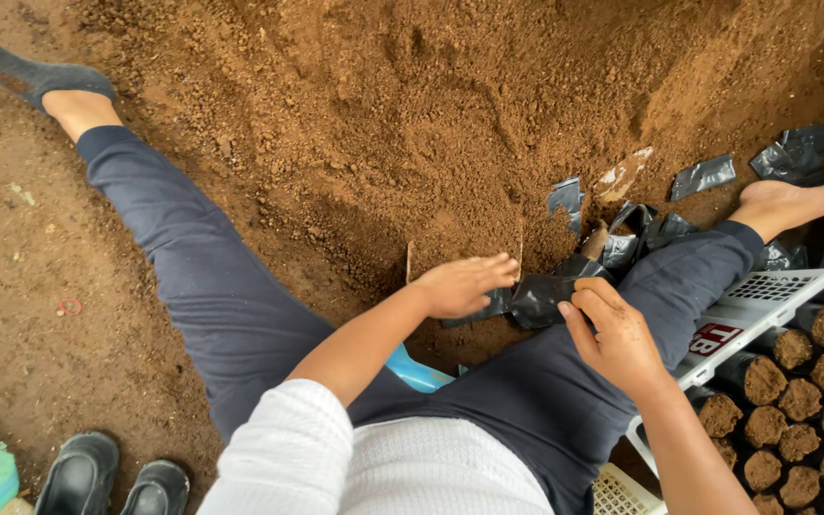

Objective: The person scoops soil from a large pile and fills small black plastic nursery bags by hand. After filling each bag, they place it into a white plastic crate next to them. The process is repeated continuously throughout the clip.

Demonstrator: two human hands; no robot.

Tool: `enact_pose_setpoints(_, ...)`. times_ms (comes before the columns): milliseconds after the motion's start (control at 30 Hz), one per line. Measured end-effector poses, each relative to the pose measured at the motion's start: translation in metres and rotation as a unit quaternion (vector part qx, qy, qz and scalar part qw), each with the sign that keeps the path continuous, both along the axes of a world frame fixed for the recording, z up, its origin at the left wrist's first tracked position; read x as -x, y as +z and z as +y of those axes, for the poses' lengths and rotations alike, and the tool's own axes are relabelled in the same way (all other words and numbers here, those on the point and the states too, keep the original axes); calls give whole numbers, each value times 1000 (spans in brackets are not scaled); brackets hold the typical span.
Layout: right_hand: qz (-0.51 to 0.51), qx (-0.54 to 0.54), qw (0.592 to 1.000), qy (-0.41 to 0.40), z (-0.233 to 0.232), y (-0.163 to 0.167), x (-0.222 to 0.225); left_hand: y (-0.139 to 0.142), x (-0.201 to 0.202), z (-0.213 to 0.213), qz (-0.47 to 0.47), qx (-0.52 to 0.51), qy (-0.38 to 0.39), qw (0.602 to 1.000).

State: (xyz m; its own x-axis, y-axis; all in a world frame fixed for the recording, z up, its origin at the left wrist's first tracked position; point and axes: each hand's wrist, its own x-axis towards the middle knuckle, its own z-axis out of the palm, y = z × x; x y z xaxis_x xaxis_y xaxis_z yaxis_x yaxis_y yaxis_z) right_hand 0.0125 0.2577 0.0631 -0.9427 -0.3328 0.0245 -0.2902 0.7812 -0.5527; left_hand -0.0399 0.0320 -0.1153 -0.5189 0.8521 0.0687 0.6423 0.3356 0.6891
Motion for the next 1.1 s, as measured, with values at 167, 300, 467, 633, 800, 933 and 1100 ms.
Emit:
enact_pose_setpoints(167, 15, 13, 998, 54, -16, -12, 18, 12, 57, -40, -164, 112, 210, 957)
enact_pose_setpoints(300, 105, -10, 985, 139, -38, -30, 42, 29, 96, -71, -142, 71, 283, 946)
enact_pose_setpoints(467, 166, -125, 952, 224, -74, -69, 72, 59, 113, -81, -76, -30, 404, 911)
enact_pose_setpoints(633, 201, -172, 930, 257, -97, -96, 88, 104, 99, -88, -236, -154, 458, 843)
enact_pose_setpoints(800, 164, -92, 958, 216, -97, -93, 96, 160, 88, -82, -293, -345, 361, 816)
enact_pose_setpoints(933, 188, -4, 965, 181, -91, -81, 110, 217, 59, -80, -244, -405, 307, 826)
enact_pose_setpoints(1100, 51, 69, 996, 4, -80, -76, 158, 269, 4, -64, -457, -572, 152, 664)
